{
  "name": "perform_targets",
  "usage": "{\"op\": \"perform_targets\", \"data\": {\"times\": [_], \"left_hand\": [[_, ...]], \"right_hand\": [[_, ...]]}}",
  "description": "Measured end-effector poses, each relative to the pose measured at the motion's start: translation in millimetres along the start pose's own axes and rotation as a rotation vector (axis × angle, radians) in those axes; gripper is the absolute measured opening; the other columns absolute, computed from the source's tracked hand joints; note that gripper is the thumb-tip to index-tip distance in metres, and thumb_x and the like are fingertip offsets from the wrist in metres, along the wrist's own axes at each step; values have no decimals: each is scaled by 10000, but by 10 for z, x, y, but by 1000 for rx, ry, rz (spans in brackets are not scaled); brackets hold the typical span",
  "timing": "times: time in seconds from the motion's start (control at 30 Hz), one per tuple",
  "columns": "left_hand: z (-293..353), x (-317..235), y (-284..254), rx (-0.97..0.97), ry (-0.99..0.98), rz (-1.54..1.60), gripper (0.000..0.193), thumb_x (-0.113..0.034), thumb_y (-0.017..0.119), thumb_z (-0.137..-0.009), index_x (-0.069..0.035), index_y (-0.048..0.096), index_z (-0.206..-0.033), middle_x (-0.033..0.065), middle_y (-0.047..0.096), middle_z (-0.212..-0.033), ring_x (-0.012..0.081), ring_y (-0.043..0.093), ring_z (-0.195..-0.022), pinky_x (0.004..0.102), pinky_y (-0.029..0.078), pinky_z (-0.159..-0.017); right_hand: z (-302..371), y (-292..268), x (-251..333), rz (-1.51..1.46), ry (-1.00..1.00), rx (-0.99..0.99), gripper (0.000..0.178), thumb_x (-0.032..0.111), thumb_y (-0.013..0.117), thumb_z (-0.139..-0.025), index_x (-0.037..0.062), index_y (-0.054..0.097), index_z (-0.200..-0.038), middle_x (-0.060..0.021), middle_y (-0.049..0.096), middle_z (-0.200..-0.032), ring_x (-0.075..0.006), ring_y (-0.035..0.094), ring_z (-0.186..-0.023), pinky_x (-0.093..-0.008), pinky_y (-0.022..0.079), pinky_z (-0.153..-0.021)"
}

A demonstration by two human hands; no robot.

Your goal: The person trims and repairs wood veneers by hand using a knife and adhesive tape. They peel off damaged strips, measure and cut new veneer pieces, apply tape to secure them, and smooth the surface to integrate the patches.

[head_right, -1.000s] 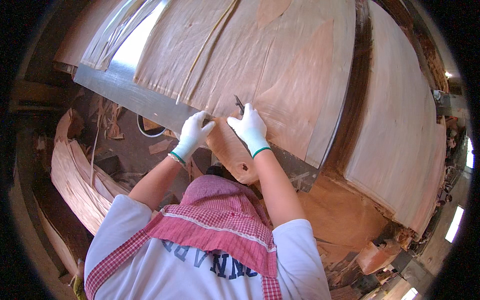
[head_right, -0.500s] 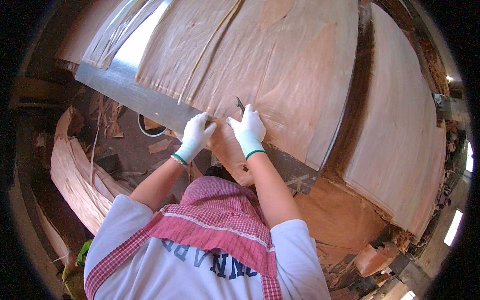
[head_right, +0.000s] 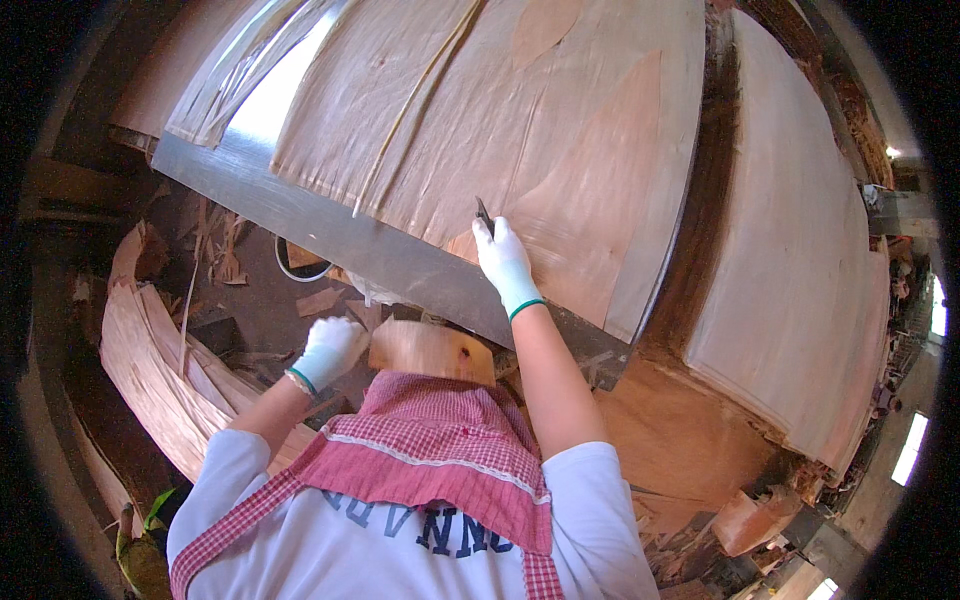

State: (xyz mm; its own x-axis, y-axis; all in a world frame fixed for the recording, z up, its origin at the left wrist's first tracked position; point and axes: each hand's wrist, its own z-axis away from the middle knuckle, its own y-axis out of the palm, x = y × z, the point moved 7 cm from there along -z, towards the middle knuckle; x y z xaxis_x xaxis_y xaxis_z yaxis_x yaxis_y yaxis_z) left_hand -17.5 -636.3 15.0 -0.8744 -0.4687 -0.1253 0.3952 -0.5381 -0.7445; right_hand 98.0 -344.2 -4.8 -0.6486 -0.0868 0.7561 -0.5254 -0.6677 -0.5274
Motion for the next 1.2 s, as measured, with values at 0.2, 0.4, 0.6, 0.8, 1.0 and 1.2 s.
{"op": "perform_targets", "data": {"times": [0.2,0.4,0.6,0.8,1.0,1.2], "left_hand": [[-168,-76,-737,-534,133,384,275,-210,565,-889,-5,635,-1058,219,662,-993,299,676,-888,423,526,-783],[-923,-407,-456,-572,341,1581,326,-112,580,-937,58,511,-1206,135,626,-1001,214,644,-976,314,537,-821],[-953,-687,-652,-562,190,1547,216,-199,607,-939,-4,648,-1024,120,655,-999,267,627,-937,324,521,-825],[-1062,-809,-531,-291,-251,2248,122,-184,648,-918,-67,631,-888,34,610,-825,127,576,-658,234,482,-559],[-1223,-746,-515,-367,-285,1994,198,-219,674,-893,-49,599,-826,11,572,-672,86,491,-471,224,373,-412],[-1175,-741,-481,-303,-261,2006,189,-214,666,-897,-43,612,-837,7,566,-668,80,486,-477,225,360,-409]], "right_hand": [[-60,32,-125,-18,-7,17,443,437,458,-970,0,521,-1001,-271,621,-915,-450,596,-887,-500,450,-749],[106,14,141,166,-12,-4,418,428,646,-873,40,528,-972,-170,653,-898,-369,639,-866,-475,480,-731],[171,34,227,400,87,-109,483,381,766,-775,67,521,-1047,-155,660,-982,-350,651,-943,-471,512,-793],[163,29,228,410,142,-51,479,354,763,-783,67,513,-1074,-159,660,-1055,-351,648,-999,-471,521,-823],[182,16,285,405,130,-55,499,345,770,-771,51,508,-1078,-174,657,-1066,-357,646,-1004,-473,519,-832],[179,15,244,358,35,-114,507,353,781,-757,36,512,-1047,-180,657,-983,-367,642,-925,-464,501,-788]]}}
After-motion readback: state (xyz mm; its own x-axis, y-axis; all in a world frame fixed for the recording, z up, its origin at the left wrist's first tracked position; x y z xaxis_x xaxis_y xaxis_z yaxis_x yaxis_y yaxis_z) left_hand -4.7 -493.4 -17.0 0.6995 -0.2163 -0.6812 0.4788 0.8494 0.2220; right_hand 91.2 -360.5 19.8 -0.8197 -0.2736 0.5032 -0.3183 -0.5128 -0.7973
